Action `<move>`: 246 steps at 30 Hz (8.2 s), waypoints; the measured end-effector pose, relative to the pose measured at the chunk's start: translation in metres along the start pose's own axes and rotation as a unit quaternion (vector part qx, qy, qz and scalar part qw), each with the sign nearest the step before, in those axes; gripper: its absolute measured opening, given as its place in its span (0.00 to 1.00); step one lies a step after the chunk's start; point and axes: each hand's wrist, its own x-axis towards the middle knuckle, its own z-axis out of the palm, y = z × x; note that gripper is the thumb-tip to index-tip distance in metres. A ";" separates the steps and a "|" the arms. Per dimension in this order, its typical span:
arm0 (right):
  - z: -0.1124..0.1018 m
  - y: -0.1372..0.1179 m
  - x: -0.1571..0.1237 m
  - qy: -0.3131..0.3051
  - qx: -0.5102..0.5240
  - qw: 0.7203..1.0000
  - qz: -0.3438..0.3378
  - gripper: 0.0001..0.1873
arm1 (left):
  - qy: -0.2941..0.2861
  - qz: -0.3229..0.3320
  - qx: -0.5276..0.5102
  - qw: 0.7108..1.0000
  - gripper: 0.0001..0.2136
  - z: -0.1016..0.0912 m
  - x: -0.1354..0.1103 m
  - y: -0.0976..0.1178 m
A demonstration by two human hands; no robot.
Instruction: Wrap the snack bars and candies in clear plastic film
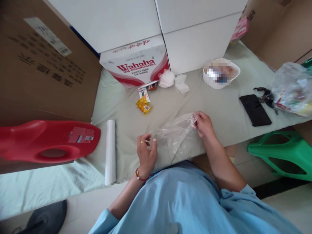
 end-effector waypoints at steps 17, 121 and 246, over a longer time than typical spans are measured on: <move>-0.003 0.012 -0.014 0.026 -0.010 1.000 -0.011 0.25 | -0.053 -0.173 -0.146 0.973 0.37 0.034 0.047 -0.018; 0.093 -0.013 -0.049 -0.435 -0.324 0.804 -0.245 0.18 | -0.261 0.096 0.228 0.933 0.26 -0.003 0.066 -0.053; 0.150 -0.052 0.115 -0.324 -0.669 0.626 -0.235 0.17 | -0.213 0.168 0.110 0.956 0.21 0.006 0.051 -0.006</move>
